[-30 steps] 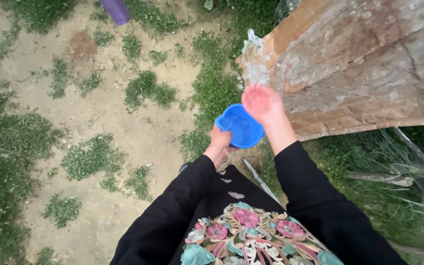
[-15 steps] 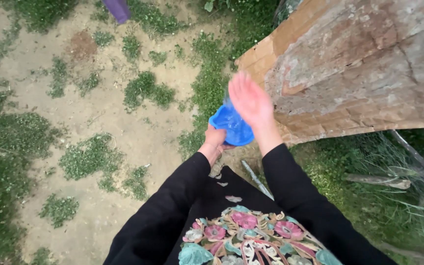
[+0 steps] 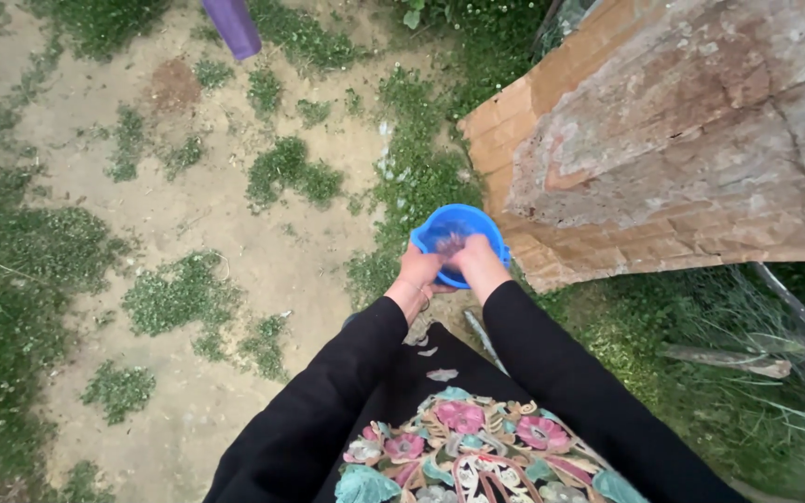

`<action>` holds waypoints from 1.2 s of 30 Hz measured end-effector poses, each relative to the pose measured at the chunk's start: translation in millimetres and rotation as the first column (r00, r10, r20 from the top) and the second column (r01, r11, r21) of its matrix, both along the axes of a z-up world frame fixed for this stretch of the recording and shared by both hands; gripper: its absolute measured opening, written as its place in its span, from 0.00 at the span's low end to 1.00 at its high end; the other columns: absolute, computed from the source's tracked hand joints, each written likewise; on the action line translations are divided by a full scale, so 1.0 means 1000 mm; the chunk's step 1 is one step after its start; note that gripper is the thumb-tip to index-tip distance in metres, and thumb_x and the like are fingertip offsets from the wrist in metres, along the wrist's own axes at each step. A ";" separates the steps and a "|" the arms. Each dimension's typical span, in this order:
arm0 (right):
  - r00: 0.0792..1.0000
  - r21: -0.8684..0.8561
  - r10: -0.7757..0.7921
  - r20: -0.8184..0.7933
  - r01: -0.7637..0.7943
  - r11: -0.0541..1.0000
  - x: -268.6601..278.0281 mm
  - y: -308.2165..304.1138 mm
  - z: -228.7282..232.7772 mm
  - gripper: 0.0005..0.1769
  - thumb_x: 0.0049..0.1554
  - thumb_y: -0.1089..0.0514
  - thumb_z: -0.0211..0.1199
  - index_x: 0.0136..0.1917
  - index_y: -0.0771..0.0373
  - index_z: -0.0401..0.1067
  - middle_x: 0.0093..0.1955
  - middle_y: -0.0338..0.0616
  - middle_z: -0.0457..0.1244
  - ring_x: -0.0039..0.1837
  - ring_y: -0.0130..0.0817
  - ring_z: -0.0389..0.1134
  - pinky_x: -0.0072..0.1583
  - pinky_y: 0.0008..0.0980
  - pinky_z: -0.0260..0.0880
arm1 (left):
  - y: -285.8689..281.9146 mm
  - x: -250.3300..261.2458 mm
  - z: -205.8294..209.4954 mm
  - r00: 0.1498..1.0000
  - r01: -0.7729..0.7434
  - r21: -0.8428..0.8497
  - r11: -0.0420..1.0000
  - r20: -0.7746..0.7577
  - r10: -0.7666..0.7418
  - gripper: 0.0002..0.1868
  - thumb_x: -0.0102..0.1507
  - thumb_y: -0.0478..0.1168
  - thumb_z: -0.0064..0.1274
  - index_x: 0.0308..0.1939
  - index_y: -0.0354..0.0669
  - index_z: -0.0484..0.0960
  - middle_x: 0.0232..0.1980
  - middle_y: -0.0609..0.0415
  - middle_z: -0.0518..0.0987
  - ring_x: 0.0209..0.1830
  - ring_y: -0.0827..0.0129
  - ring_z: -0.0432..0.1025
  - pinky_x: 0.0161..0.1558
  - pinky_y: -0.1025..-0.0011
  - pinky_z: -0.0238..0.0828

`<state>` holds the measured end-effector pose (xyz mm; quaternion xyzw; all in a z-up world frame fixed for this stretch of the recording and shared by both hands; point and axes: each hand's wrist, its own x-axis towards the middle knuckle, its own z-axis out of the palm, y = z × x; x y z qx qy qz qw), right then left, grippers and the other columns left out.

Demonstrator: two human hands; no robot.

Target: The person repeatedly scoops water from a bucket with a blue plastic scoop and pours it onto small plants in a garden bed. The person refills the scoop from the bucket multiple times and waters several different plants in the area.

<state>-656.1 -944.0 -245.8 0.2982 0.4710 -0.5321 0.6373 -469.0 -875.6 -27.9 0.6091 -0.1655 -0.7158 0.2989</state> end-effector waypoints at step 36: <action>0.985 0.049 0.119 0.125 -0.126 0.991 0.056 0.005 0.045 0.18 0.65 0.58 0.41 0.55 0.58 0.73 0.58 0.42 0.61 0.62 0.42 0.62 0.64 0.54 0.63 | 0.007 0.038 0.111 0.973 0.135 -0.079 0.988 0.200 -0.117 0.31 0.57 0.34 0.60 0.65 0.36 0.72 0.67 0.33 0.74 0.69 0.40 0.68 0.61 0.44 0.74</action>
